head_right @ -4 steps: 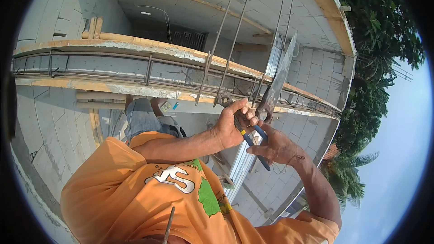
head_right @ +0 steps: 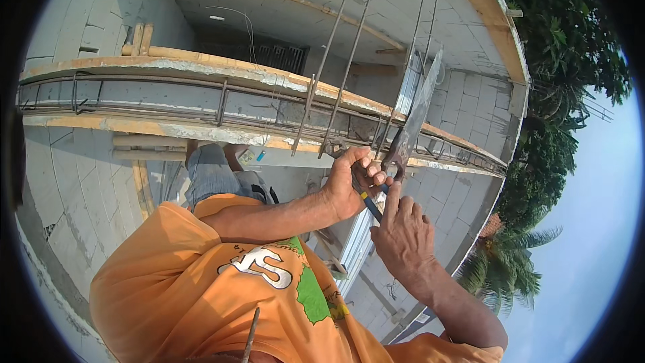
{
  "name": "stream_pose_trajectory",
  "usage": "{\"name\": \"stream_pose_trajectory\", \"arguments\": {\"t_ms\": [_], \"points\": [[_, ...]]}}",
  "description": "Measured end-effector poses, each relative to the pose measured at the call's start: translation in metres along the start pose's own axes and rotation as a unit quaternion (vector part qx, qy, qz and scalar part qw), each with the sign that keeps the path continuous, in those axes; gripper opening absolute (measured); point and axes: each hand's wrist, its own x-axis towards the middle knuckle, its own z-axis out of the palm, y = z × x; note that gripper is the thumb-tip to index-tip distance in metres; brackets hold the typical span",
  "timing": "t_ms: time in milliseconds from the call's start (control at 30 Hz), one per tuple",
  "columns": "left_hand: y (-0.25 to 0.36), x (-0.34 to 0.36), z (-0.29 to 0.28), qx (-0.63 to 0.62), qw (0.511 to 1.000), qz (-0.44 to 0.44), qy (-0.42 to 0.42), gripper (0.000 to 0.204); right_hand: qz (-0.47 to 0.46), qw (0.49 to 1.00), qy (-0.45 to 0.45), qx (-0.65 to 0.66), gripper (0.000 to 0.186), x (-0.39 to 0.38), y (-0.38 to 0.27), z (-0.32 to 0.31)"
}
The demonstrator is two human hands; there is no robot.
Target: The person secures reinforcement bars by twisting wire with pliers and سپس positions a saw against the wooden formwork.
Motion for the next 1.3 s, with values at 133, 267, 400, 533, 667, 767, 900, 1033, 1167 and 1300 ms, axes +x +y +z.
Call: {"name": "stream_pose_trajectory", "arguments": {"t_ms": [133,267,400,533,667,767,900,1033,1167,1300], "points": [[-0.005,0.001,0.008,-0.05,0.998,-0.005,0.033,0.03,-0.049,0.944,0.226,-0.233,0.063,0.01,0.002,0.035],[-0.004,0.0,0.003,-0.053,0.998,-0.009,0.009,0.029,-0.017,0.963,0.164,-0.215,0.047,0.016,0.009,0.03],[0.01,-0.027,-0.017,-0.001,0.995,-0.029,-0.091,0.034,-0.025,0.991,-0.083,0.1,0.03,0.037,0.017,-0.026],[0.016,-0.02,-0.012,-0.03,0.995,-0.042,-0.081,0.034,0.025,0.803,-0.317,0.505,0.027,0.05,0.047,-0.025],[0.01,-0.007,-0.001,-0.025,0.993,-0.056,-0.097,0.034,0.031,0.583,-0.385,0.714,0.031,0.045,0.063,0.023],[0.016,-0.014,-0.003,-0.001,0.995,-0.059,-0.081,0.039,0.05,0.622,-0.369,0.689,0.045,0.028,0.038,0.013],[0.026,-0.019,-0.007,0.061,0.997,-0.034,-0.044,0.039,-0.035,0.954,-0.087,0.284,0.091,-0.001,-0.003,0.003],[0.017,-0.012,-0.001,0.027,0.998,-0.036,-0.032,0.036,-0.013,0.987,0.157,0.002,0.078,-0.018,-0.027,0.042],[0.013,-0.007,0.008,0.045,0.999,-0.018,0.002,0.036,-0.002,0.93,0.322,-0.18,0.053,0.0,-0.014,0.065],[0.017,-0.01,0.003,0.059,0.998,-0.016,-0.03,0.04,-0.018,0.974,0.205,-0.1,0.043,0.006,-0.004,0.049]]}}
